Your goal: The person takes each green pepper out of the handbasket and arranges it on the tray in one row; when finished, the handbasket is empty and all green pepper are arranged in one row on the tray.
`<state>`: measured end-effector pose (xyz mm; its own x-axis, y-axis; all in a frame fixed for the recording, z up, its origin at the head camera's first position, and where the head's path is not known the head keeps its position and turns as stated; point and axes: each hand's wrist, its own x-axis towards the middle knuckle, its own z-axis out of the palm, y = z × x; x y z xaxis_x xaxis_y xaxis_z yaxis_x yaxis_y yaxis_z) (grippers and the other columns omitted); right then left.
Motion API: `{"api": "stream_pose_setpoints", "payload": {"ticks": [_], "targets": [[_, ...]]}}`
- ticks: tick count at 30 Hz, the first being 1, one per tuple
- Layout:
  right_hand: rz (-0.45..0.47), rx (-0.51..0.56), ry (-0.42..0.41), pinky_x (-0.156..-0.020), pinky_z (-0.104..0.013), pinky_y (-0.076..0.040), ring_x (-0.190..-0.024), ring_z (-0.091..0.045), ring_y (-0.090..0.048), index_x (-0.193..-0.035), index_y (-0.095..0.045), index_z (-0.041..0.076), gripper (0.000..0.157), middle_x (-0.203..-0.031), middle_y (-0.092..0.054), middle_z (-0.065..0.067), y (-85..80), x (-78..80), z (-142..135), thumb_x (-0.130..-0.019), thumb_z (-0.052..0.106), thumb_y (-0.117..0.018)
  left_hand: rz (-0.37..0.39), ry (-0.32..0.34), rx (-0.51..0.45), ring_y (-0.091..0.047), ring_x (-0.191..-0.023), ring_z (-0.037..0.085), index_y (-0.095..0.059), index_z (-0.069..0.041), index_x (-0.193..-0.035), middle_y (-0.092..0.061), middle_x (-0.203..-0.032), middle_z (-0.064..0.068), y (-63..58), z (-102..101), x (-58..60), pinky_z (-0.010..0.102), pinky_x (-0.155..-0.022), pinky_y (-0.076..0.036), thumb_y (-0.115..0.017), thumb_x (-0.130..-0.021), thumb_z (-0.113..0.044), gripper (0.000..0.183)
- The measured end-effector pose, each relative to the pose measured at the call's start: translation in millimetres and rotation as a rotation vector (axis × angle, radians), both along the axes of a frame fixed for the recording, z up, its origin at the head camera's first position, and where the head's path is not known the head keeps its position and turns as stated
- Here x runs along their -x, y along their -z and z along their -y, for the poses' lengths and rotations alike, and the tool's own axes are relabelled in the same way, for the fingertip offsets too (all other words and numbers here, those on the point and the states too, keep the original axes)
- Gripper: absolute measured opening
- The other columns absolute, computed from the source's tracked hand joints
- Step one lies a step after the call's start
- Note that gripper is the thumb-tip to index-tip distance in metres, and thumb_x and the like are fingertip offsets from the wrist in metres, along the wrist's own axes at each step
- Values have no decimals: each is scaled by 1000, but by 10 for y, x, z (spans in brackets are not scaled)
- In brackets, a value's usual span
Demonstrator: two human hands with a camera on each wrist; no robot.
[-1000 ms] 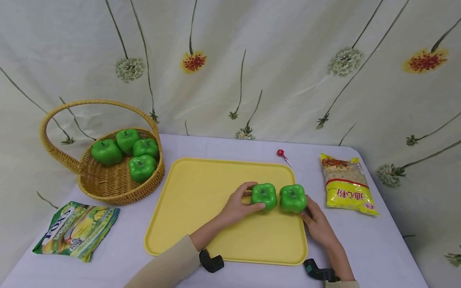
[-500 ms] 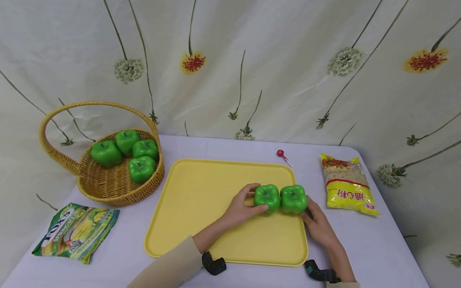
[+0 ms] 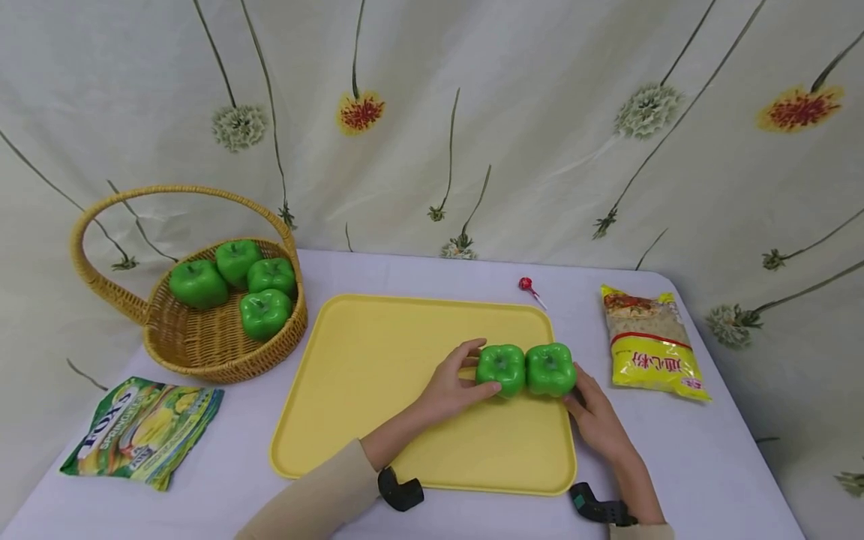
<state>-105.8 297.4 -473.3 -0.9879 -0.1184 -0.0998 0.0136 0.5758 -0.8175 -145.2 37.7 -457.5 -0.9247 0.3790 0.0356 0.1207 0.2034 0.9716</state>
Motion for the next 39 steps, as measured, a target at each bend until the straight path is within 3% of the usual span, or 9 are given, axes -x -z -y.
{"api": "stream_pose_setpoints", "payload": {"ticks": [9, 14, 18, 24, 29, 32, 34, 36, 39], "targets": [[-7, -12, -2, -111, -69, -19, -141, -54, -18, -150, -22, -9, 56, -153, -23, -35, -14, 3, -2, -101, 3, -45, -2, 10, 28, -49, -125, 30, -39, -8, -147, -45, -138, 14, -77, 25, -25, 26, -89, -53, -81, -79, -22, 82], [-2, -11, 1, -111, -69, -19, -141, -54, -18, -150, -22, -9, 56, -153, -23, -35, -19, 17, -4, -101, 3, -45, -112, -6, 99, -42, -131, 31, -37, -9, -148, -42, -143, 15, -217, 162, -39, 42, -98, -49, -79, -81, -29, 82], [13, -13, 3, -112, -68, -20, -142, -54, -18, -151, -22, -8, 56, -153, -22, -35, -19, 12, 1, -102, 5, -45, -230, -30, 87, -43, -130, 33, -40, -7, -146, -44, -143, 15, -369, 381, -48, 49, -98, -48, -79, -81, -25, 78], [15, -16, -1, -111, -69, -19, -141, -54, -18, -151, -21, -9, 56, -153, -23, -36, -9, 2, -4, -102, 6, -45, -495, -112, 107, -49, -126, 34, -49, -7, -139, -49, -138, 13, -623, 888, -63, 51, -95, -50, -80, -78, -19, 69], [20, -6, 1, -111, -70, -18, -142, -54, -16, -152, -19, -8, 57, -154, -21, -35, -10, 3, -7, -102, 8, -44, -640, -255, 150, -49, -126, 30, -49, -5, -139, -50, -138, 15, -868, 1480, -42, 52, -96, -49, -81, -75, -13, 72], [27, -5, 0, -111, -70, -17, -142, -54, -16, -152, -18, -8, 58, -154, -20, -35, -12, 2, -5, -102, 8, -43, -652, -369, 131, -47, -127, 26, -49, -4, -140, -49, -139, 17, -966, 1871, -23, 41, -99, -48, -81, -74, -4, 73], [29, -4, 0, -111, -70, -18, -142, -55, -16, -152, -19, -8, 57, -154, -20, -36, -12, -1, -4, -102, 8, -44, -637, -443, 121, -46, -128, 17, -49, -4, -141, -48, -139, 17, -1008, 2115, -8, 29, -98, -46, -80, -73, 1, 74], [32, -10, 3, -111, -70, -18, -142, -54, -17, -151, -20, -9, 57, -153, -21, -36, -14, -2, -1, -102, 8, -44, -613, -508, 121, -44, -125, 7, -48, -4, -142, -48, -139, 15, -1005, 2347, 27, 17, -95, -43, -79, -73, 4, 76], [27, -17, 1, -110, -70, -19, -141, -54, -18, -151, -21, -9, 56, -153, -22, -36, -18, -10, 4, -102, 7, -44, -530, -579, 143, -40, -122, 0, -44, -8, -145, -44, -141, 12, -948, 2652, 87, 11, -93, -39, -78, -75, 3, 79]]}}
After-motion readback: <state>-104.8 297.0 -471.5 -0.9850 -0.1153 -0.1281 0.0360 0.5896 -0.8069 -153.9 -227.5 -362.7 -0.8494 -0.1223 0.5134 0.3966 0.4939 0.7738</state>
